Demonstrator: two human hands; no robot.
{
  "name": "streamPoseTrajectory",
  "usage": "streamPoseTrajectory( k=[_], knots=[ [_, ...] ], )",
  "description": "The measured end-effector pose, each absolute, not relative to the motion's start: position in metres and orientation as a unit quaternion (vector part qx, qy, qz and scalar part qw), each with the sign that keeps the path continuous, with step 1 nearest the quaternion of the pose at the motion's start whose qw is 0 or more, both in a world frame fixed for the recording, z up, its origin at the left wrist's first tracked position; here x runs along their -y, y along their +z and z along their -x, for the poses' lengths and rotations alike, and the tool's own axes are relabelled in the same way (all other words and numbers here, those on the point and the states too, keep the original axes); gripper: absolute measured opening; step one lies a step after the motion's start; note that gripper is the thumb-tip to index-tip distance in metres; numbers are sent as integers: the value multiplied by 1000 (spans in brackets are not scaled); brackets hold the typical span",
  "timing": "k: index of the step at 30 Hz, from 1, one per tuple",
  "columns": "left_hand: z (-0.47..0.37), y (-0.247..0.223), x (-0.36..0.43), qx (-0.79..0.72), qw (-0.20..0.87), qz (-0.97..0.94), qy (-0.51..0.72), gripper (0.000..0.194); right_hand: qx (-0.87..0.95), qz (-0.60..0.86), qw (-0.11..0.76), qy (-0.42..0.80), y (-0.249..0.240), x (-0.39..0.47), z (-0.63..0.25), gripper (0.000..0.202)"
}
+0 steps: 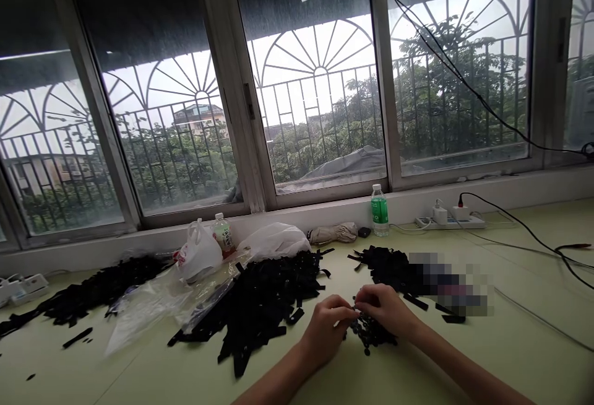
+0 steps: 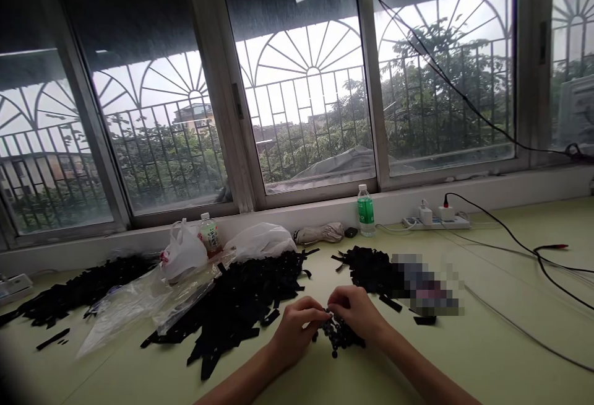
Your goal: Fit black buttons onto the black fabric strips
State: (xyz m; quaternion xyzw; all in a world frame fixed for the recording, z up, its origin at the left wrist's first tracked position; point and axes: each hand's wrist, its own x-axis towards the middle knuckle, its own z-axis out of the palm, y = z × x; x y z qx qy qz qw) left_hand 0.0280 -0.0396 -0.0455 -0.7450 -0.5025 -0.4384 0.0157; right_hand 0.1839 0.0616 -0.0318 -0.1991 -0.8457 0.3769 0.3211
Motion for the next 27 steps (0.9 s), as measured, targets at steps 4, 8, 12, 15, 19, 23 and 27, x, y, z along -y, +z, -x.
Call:
streamPoseTrajectory(
  k=[4,8,12,15,19,23,27],
  knots=[
    [-28,-42,40,518,-3,727,-450,17,814,175,334,441,-35,-59,-180,14],
    [-29,-37,40,553,-3,695,-459,11,794,147,333,486,-36,-58,-179,16],
    [-29,-36,40,573,-11,665,-479,9,784,139,337,502,-34,-57,-179,16],
    [-28,-37,40,571,-15,664,-482,11,775,144,341,513,-35,-56,-178,16],
    [-28,-36,40,568,-10,669,-480,12,764,139,336,533,-38,-57,-176,20],
    [-28,-36,40,576,-8,661,-480,11,771,142,327,528,-39,-58,-176,26],
    [-26,-36,38,589,-23,655,-473,14,784,151,327,506,-39,-56,-177,25]
  ],
)
